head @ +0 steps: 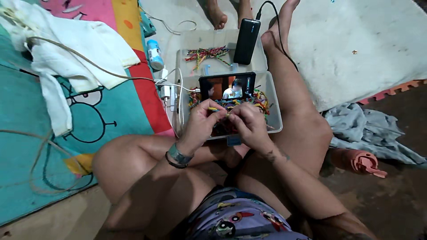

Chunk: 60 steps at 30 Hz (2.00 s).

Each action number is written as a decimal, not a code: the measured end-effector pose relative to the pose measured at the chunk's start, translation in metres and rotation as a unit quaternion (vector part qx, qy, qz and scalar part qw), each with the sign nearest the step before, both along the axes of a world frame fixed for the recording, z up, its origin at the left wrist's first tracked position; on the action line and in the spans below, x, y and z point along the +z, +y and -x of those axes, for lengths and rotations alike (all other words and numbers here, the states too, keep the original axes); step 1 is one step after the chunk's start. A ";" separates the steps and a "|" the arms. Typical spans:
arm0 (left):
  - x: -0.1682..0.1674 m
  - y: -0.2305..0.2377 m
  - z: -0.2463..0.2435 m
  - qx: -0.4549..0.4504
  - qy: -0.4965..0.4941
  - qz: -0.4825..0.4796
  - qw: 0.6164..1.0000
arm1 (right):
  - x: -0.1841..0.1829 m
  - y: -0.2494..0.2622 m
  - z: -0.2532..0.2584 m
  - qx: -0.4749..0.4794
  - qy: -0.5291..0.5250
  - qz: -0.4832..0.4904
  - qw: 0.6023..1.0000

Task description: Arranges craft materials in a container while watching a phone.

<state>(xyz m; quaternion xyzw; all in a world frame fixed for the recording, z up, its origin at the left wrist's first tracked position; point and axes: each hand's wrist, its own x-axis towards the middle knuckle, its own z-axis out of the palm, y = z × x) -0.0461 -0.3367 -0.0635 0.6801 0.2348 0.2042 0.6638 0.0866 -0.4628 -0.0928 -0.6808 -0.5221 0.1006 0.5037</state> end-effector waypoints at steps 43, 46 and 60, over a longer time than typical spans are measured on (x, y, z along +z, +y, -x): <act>0.029 0.026 0.043 0.083 -0.006 0.149 0.985 | 0.003 0.043 -0.026 0.004 -0.235 0.262 0.936; 0.029 0.022 0.043 0.072 -0.002 0.130 0.989 | 0.013 0.030 -0.032 0.001 -0.101 0.205 0.973; 0.023 0.013 0.036 0.038 0.005 0.144 0.989 | 0.019 0.007 -0.038 0.047 0.133 0.161 0.977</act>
